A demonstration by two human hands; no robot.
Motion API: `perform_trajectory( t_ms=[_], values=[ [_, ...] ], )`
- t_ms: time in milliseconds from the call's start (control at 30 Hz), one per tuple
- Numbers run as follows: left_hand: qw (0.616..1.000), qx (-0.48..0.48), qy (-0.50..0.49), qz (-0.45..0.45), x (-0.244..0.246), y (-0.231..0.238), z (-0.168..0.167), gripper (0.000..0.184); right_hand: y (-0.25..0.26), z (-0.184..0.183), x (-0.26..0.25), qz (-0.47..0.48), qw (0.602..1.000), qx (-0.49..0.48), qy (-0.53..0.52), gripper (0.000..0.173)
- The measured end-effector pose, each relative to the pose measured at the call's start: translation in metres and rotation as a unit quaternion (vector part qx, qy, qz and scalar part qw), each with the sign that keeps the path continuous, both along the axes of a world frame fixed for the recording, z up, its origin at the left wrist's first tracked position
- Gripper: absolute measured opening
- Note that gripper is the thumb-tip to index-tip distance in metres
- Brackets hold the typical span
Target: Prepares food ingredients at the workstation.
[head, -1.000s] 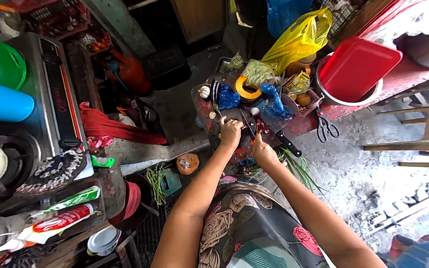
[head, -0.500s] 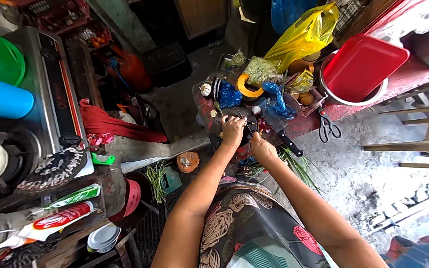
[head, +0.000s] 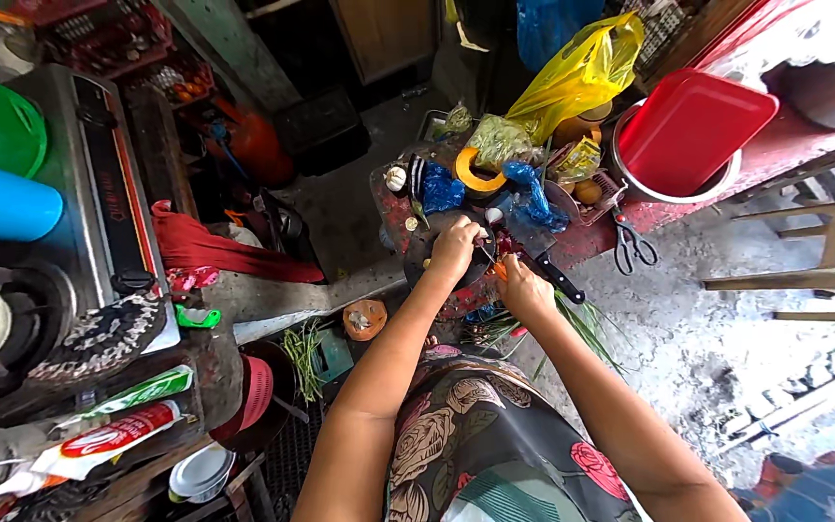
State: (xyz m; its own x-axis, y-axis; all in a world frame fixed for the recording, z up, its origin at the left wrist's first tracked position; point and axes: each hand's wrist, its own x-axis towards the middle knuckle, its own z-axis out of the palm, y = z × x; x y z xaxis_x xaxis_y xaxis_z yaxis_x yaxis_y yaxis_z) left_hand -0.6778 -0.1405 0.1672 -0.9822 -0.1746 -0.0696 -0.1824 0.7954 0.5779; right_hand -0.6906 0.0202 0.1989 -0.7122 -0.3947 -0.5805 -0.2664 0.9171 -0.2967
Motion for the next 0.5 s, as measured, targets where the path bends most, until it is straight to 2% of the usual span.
perform_trajectory(
  t_ms=[100,167,267,367,433,500],
  values=[
    [0.996,0.023,0.041,0.072,0.009,-0.013,0.011,0.024,0.012,-0.002,-0.002,-0.027,0.998,-0.055,-0.025,0.049],
    [0.992,0.034,0.033,0.12,0.021,-0.027,0.017,0.022,0.017,-0.003,0.002,-0.035,0.994,-0.097,-0.043,0.05],
    [0.985,0.047,-0.071,0.15,0.047,-0.047,0.025,0.024,0.018,-0.008,0.014,-0.028,0.986,-0.141,-0.085,0.05],
    [0.977,0.067,-0.129,0.158,0.073,-0.044,0.02,0.04,0.01,-0.022,0.028,-0.018,0.979,-0.17,-0.112,0.05],
    [0.977,0.072,-0.104,0.172,0.08,-0.035,0.01,0.047,0.002,-0.028,0.029,-0.035,0.978,-0.171,-0.117,0.05],
    [0.98,0.072,-0.034,0.182,0.08,-0.025,0.006,0.037,-0.004,-0.03,0.021,-0.058,0.978,-0.162,-0.117,0.05]
  ],
)
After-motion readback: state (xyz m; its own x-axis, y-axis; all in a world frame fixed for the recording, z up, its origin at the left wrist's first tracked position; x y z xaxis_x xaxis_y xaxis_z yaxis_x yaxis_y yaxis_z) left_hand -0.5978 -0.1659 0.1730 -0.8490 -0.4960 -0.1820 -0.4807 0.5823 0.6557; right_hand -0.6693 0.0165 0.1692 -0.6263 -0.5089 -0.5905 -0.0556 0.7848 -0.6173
